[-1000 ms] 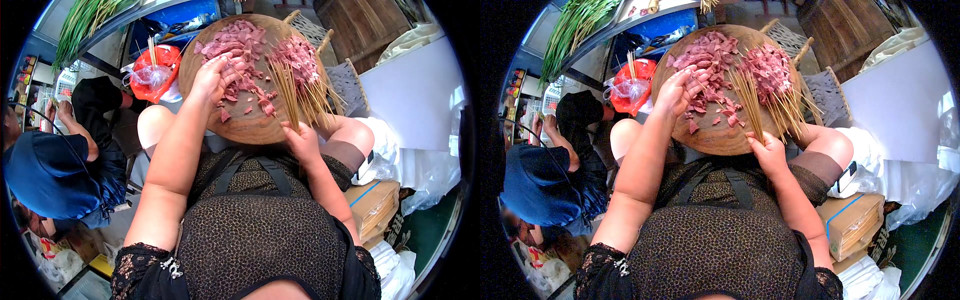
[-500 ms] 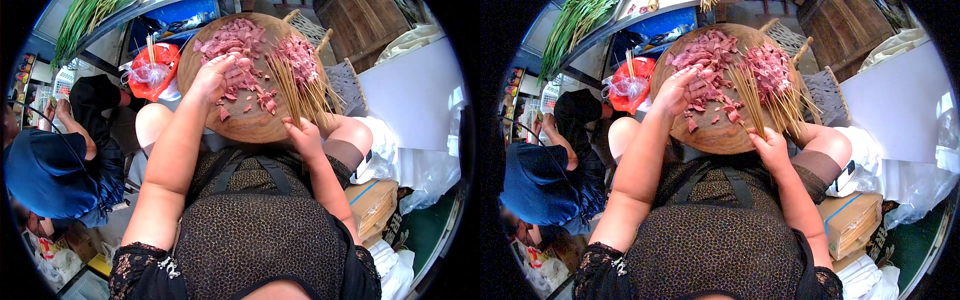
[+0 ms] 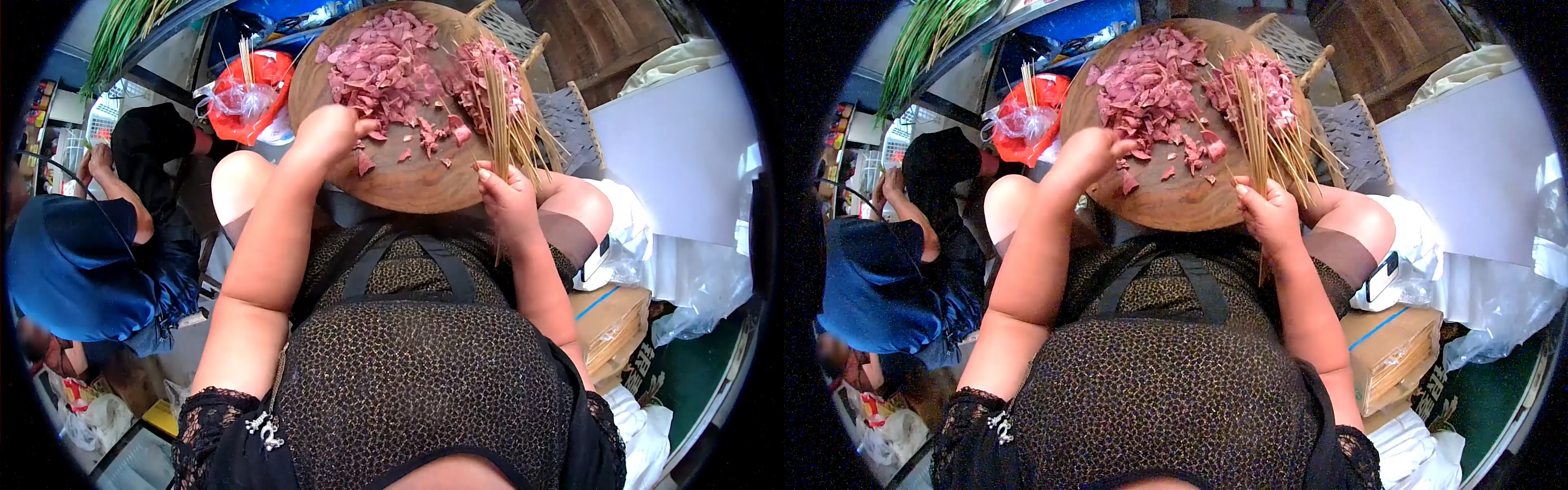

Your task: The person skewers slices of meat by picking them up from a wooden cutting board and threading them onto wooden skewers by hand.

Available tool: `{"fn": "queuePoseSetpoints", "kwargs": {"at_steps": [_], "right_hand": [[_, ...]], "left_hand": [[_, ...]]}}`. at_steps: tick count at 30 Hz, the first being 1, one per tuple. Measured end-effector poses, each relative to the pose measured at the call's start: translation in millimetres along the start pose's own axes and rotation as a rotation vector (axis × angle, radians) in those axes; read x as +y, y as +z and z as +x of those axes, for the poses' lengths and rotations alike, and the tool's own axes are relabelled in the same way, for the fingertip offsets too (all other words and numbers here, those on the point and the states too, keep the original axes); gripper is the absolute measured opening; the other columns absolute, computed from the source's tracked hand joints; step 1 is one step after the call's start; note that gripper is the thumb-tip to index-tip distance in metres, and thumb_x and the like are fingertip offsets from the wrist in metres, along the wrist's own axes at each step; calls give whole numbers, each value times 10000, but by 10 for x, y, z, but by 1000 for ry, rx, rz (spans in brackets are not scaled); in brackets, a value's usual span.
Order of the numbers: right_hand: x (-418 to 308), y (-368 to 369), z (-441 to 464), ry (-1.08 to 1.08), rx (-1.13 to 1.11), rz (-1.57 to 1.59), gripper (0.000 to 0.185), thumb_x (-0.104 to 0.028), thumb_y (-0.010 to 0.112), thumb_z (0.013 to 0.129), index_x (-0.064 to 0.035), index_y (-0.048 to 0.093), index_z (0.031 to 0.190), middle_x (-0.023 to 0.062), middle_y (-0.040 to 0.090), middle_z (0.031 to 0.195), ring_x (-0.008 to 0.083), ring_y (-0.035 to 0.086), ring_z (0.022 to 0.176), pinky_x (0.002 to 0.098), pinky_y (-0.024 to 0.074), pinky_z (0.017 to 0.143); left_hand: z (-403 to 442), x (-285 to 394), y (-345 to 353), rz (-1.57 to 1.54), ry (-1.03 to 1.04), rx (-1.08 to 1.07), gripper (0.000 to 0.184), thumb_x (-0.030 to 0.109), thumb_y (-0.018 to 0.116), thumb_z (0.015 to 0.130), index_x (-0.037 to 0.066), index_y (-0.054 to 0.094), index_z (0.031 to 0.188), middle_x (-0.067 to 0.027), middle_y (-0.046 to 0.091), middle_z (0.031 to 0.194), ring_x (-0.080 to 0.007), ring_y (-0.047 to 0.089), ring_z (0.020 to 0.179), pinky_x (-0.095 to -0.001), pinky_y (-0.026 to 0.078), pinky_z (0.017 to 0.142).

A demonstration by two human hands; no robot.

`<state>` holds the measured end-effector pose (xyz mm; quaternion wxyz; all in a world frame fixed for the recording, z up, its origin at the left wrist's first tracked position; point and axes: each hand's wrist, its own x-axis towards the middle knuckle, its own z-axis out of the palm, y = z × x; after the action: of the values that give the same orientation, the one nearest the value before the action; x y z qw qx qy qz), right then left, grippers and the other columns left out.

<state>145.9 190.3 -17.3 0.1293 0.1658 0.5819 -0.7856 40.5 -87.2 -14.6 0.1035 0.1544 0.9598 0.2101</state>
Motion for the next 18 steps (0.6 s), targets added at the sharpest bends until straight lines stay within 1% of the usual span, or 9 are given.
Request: {"fn": "queuePoseSetpoints", "kwargs": {"at_steps": [2, 6, 7, 10, 11, 12, 13, 15, 18], "right_hand": [[18, -15, -8, 7, 2, 7, 201, -152, 587, 836, -43, 571, 1004, -21, 519, 667, 27, 395, 456, 154, 284, 401], [23, 37, 5, 17, -1, -30, 202, -157, 583, 838, -42, 567, 1004, -22, 513, 666, 29, 400, 463, 154, 289, 402], [19, 54, -6, 31, 9, -43, 203, -158, 582, 839, -41, 565, 1004, -22, 511, 665, 30, 402, 465, 155, 290, 401], [-4, 55, -19, 18, -21, -46, 213, -158, 581, 839, -38, 555, 1013, -21, 507, 667, 29, 400, 464, 161, 289, 395], [-17, 61, -10, 17, -30, -55, 217, -157, 582, 838, -37, 553, 1016, -19, 506, 668, 29, 400, 465, 162, 289, 395], [-22, 95, -22, 5, 1, -42, 198, -127, 559, 843, -21, 533, 1008, -27, 478, 644, 18, 334, 399, 157, 240, 342], [-36, 102, -40, 0, 3, -42, 198, -127, 559, 843, -21, 533, 1008, -27, 478, 644, 18, 334, 399, 157, 240, 342], [-61, 99, -89, 11, 16, -49, 198, -122, 554, 842, -17, 529, 1007, -29, 468, 630, 20, 330, 397, 161, 241, 340], [-76, 46, -158, 44, -13, -67, 201, -133, 572, 835, -24, 547, 1002, -43, 468, 627, 21, 351, 426, 161, 254, 371]], "left_hand": [[-42, 7, 128, 234, -94, -159, 505, 507, 563, 761, 13, 644, 695, -201, 606, 713, -344, 599, 707, -426, 465, 649], [-134, 92, 288, 82, 35, -201, 201, 223, 683, 649, 34, 638, 703, -173, 608, 685, -327, 601, 686, -407, 471, 630], [-135, 80, 338, 30, 75, -113, 176, 186, 657, 641, 35, 620, 723, -170, 601, 683, -330, 595, 698, -404, 469, 629], [-20, 81, 319, -18, 101, -157, 146, 142, 650, 640, 38, 604, 731, -140, 599, 673, -269, 608, 681, -367, 473, 620], [58, 65, 329, -194, 85, -68, 143, 119, 634, 646, 42, 614, 764, -129, 612, 695, -250, 610, 678, -347, 478, 619], [123, 43, 347, -371, 67, 15, 154, 96, 618, 652, 47, 624, 798, -118, 624, 716, -232, 612, 675, -327, 483, 618], [206, 6, 349, -740, -37, -19, 172, 99, 630, 724, 37, 626, 885, -72, 635, 737, -149, 598, 667, -270, 479, 604], [308, 145, 159, -1256, -106, 101, 193, 141, 615, 808, 30, 611, 966, -53, 638, 797, -113, 587, 692, -248, 482, 609], [427, 64, 29, -1430, -121, 210, 251, 207, 567, 863, 35, 568, 1047, -57, 628, 838, -142, 603, 748, -264, 498, 642]]}}
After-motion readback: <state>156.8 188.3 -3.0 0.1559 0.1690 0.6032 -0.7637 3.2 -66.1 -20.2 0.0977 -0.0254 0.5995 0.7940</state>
